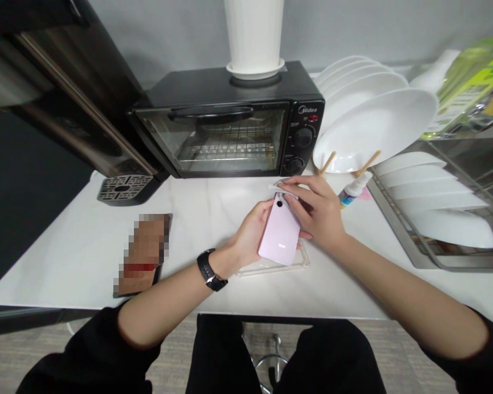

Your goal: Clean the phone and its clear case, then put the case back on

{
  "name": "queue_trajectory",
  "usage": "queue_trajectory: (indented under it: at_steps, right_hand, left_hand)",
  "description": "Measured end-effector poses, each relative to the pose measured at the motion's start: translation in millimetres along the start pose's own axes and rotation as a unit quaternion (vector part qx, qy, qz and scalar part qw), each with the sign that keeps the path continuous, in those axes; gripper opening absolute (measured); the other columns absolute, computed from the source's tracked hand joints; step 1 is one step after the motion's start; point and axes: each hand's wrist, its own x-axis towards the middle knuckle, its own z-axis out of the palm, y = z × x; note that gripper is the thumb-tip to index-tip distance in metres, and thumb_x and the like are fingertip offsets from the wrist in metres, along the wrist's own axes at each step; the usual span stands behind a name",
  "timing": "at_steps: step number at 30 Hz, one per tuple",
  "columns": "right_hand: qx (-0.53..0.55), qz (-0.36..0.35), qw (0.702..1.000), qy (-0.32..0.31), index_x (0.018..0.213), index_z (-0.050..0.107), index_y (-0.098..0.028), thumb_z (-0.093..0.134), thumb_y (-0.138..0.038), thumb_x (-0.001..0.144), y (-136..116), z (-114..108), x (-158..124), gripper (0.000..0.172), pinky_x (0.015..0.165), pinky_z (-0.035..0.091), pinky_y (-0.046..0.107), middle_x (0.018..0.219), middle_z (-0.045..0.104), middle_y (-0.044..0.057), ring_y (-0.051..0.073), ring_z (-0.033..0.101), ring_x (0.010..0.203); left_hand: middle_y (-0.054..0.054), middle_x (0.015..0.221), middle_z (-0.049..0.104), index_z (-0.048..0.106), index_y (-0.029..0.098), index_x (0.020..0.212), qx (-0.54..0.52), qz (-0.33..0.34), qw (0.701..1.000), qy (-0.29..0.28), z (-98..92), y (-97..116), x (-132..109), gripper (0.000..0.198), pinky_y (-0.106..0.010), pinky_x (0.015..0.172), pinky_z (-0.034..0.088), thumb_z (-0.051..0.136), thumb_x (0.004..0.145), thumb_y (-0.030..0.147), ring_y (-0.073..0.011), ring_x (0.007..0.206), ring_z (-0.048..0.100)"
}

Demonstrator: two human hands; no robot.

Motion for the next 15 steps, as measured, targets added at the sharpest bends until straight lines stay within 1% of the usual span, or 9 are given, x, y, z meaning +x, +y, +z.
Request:
queue_trajectory:
  at_steps: [3,6,8,10,12,13,15]
  right_hand:
    - [0.037,-0.018,0.997,-0.063,0.141,0.073,-0.029,0.061,-0.025,0.107,2.5,-0.5,-0.2,0.037,0.115,0.058,0.054,0.14,0.079,0.007,0.028,0.068,0.138]
    - [0.052,-0.018,0.989,-0.138,0.159,0.056,-0.032,0.051,-0.029,0.111,3.4,-3.4,-1.0,0.048,0.127,0.045,0.065,0.16,0.064,0.006,0.03,0.047,0.161]
    - [0.043,-0.026,0.982,-0.179,0.167,0.042,-0.034,0.047,-0.032,0.113,1.3,-5.0,-2.4,0.055,0.131,0.035,0.072,0.17,0.052,0.005,0.032,0.033,0.168]
    - [0.034,-0.047,0.976,-0.211,0.172,0.031,-0.035,0.045,-0.034,0.113,-3.4,-5.6,-4.5,0.06,0.133,0.027,0.076,0.174,0.046,0.005,0.033,0.023,0.171]
    - [0.031,-0.077,0.971,-0.225,0.172,0.029,-0.033,0.046,-0.035,0.113,-9.8,-5.3,-6.8,0.062,0.135,0.022,0.076,0.172,0.047,0.006,0.032,0.019,0.171]
    - [0.03,-0.092,0.969,-0.226,0.172,0.032,-0.031,0.047,-0.035,0.113,-13.1,-4.9,-7.9,0.061,0.136,0.021,0.075,0.171,0.05,0.006,0.031,0.018,0.171]
    - [0.03,-0.127,0.965,-0.227,0.167,0.043,-0.026,0.05,-0.039,0.112,-18.6,-4.2,-9.4,0.057,0.138,0.018,0.071,0.166,0.057,0.007,0.029,0.019,0.171]
  left_hand:
    - [-0.012,0.087,0.08,0.07,0.016,0.114,0.014,0.005,1.0,0.024,1.9,-1.0,0.6,0.046,-0.038,0.064,0.061,0.032,0.107,0.042,-0.0287,0.07,0.079]
    - [-0.009,0.085,0.079,0.071,0.015,0.116,0.021,0.035,0.997,0.063,5.5,-1.2,1.7,0.046,-0.039,0.069,0.063,0.035,0.107,0.042,-0.0252,0.067,0.076]
    - [-0.006,0.083,0.078,0.07,0.016,0.114,0.005,0.071,0.993,0.098,8.3,0.7,2.6,0.04,-0.039,0.075,0.064,0.036,0.106,0.037,-0.024,0.071,0.076]
    - [-0.004,0.085,0.078,0.069,0.017,0.114,-0.019,0.103,0.988,0.117,10.4,4.6,3.0,0.039,-0.038,0.081,0.065,0.034,0.105,0.031,-0.0239,0.08,0.078]
    - [-0.005,0.091,0.08,0.07,0.017,0.118,-0.039,0.126,0.984,0.12,10.6,9.6,2.7,0.041,-0.038,0.087,0.065,0.033,0.104,0.029,-0.0243,0.089,0.079]
    - [-0.005,0.093,0.081,0.071,0.017,0.119,-0.046,0.133,0.983,0.121,9.9,12.1,2.3,0.042,-0.038,0.089,0.065,0.034,0.104,0.032,-0.0247,0.093,0.08]
    - [-0.006,0.095,0.082,0.072,0.016,0.12,-0.058,0.149,0.979,0.129,7.3,16.6,0.8,0.044,-0.038,0.094,0.064,0.038,0.104,0.038,-0.0256,0.099,0.08]
